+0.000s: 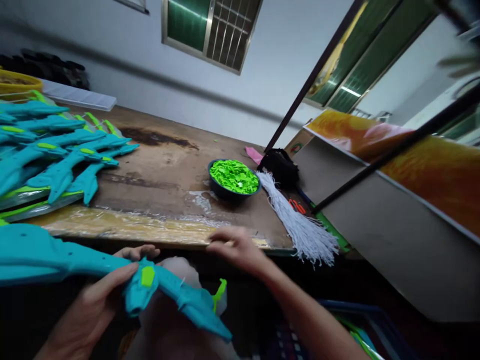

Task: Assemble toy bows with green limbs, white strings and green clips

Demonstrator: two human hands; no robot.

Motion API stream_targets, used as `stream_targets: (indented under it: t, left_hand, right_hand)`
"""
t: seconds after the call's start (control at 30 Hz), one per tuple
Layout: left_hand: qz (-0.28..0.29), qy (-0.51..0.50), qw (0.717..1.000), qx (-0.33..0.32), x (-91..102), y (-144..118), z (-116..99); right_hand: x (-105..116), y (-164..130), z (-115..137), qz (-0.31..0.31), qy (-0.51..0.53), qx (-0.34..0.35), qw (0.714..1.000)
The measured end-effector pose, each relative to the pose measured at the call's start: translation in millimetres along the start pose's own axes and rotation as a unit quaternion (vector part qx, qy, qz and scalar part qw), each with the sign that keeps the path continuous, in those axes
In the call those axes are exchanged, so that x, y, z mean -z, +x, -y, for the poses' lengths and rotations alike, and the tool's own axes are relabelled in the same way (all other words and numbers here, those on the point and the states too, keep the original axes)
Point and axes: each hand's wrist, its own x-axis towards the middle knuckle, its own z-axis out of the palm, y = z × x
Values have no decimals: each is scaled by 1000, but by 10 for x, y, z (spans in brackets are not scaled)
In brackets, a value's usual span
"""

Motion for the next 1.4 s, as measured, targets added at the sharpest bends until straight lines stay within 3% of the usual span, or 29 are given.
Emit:
stream_targets:
  t: [0.07,0.17,0.27,0.33,0.43,0.6,0.7,0.8,0.87,0.93,1.0,1.1,1.13,1.2,1.27,1.3,1.33,1.4]
  left_hand:
    - [-39,-35,998,40,120,-27,-13]
    - [-126,-96,986,41,344,-69,-33]
    - [-177,-112,978,21,551,-133,35]
    - [-171,-92,981,10,661,-191,122]
    - [-136,-28,990,9,801,-293,244]
    - [-110,29,993,30,1017,-464,329]
    - [-128,30,991,16,1110,-533,330]
    - [-124,1,992,26,1125,-574,305]
    - [-115,-27,993,29,1075,-590,285]
    - [-95,-55,994,29,975,-599,278]
    - [-46,-74,995,38,843,-599,291]
    - [45,-71,994,64,653,-589,346]
    - [67,-65,993,68,608,-583,364]
    - [85,-57,993,57,560,-573,385]
    - [82,-48,995,23,563,-566,374]
    - [81,-39,996,4,577,-567,360]
    - [86,-25,996,-11,595,-569,343]
    - [120,-9,992,-34,626,-580,315]
  right_hand:
    - [223,-31,-620,-53,-56,-119,990]
    - [490,-184,-1494,-111,-163,-290,936]
    - [599,-405,-2083,-113,-237,-391,882]
    - [622,-499,-2317,-93,-264,-416,865]
    - [673,-490,-2519,-54,-276,-423,862]
    - [866,-324,-2582,-47,-243,-412,877]
    - [993,-290,-2437,-101,-200,-390,893]
    - [1058,-259,-2110,-209,-159,-348,900]
    - [1011,-221,-1742,-272,-121,-295,908]
    - [843,-185,-1228,-288,-71,-219,930]
    - [541,-185,-594,-236,-14,-125,963]
    - [-59,-298,365,-67,59,31,996]
    - [-253,-364,620,43,110,108,987]
    - [-565,-502,955,172,151,189,955]
    - [-749,-580,1051,264,192,187,927]
    - [-798,-576,1034,298,237,151,912]
    - [-829,-540,995,320,293,100,895]
    - [-866,-397,914,305,402,-8,863]
